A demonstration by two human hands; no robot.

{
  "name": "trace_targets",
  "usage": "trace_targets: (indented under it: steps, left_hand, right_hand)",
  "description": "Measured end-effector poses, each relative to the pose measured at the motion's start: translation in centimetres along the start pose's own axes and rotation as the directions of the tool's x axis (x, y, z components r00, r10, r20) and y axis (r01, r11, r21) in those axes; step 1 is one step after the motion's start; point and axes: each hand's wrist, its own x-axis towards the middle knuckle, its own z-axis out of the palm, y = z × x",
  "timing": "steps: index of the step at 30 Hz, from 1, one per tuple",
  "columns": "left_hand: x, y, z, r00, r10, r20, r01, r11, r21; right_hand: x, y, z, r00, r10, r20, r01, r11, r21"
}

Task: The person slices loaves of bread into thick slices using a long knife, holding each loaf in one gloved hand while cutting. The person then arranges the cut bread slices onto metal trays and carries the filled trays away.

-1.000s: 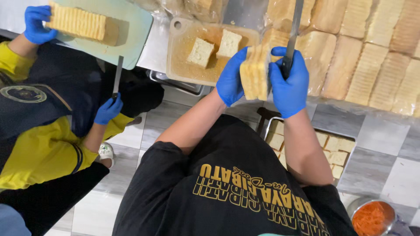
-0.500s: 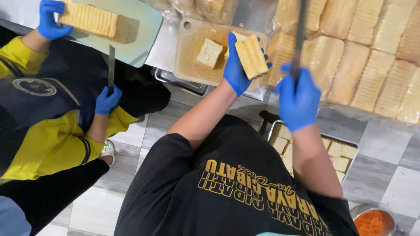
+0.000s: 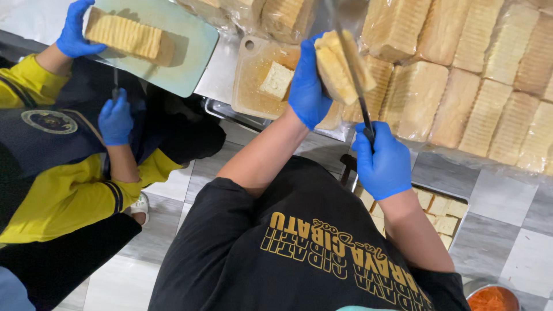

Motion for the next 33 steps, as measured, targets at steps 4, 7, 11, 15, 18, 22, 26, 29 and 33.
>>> trace_targets:
  steps: [4,7,11,15,18,22,26,29,33]
  left_hand:
    - [-1.5,0.7,1.0,0.946,0.169,0.277,-0.255,0.914,0.315]
    - [-2.4,0.6,2.2,0.945,0.170,0.278,-0.271,0.885,0.379]
    - [-2.5,1.1,3.5,0.969,0.150,0.198,-0.195,0.954,0.228]
    - [-3.1,2.0,3.8,0.943,0.218,0.252,-0.314,0.837,0.449]
    - [-4.1,1.6,4.2,0.947,0.085,0.310,-0.232,0.849,0.474]
    - [-4.4,2.2,4.4,0.949,0.101,0.297,-0.240,0.842,0.483]
    - [-4.5,3.1,4.5,0.930,0.090,0.357,-0.280,0.803,0.526]
    - [-5.7,2.8,4.7,0.912,-0.037,0.409,-0.217,0.802,0.556]
    - [-6.3,2.5,4.6,0.927,-0.059,0.371,-0.145,0.855,0.497]
  right_hand:
    - [0.0,0.3,-0.4,0.998,0.068,0.007,-0.069,0.994,0.089]
    - [0.6,0.9,0.0,0.999,-0.002,-0.035,0.005,0.996,0.084]
    - [0.1,1.2,0.8,0.999,0.032,-0.008,-0.031,0.994,0.102]
    - [-1.3,1.3,0.7,1.000,0.021,0.021,-0.026,0.971,0.238]
    - [-1.0,1.9,0.4,0.992,0.121,0.033,-0.125,0.976,0.180]
    - [-0.8,3.2,0.5,1.000,0.012,0.028,-0.015,0.991,0.129]
    - [-2.0,4.5,0.7,0.997,-0.049,0.058,0.045,0.996,0.072]
    - [-2.2,5.3,0.6,0.995,-0.078,0.061,0.077,0.997,0.025]
    - [-1.9,5.4,1.0,0.986,-0.146,0.082,0.153,0.985,-0.083]
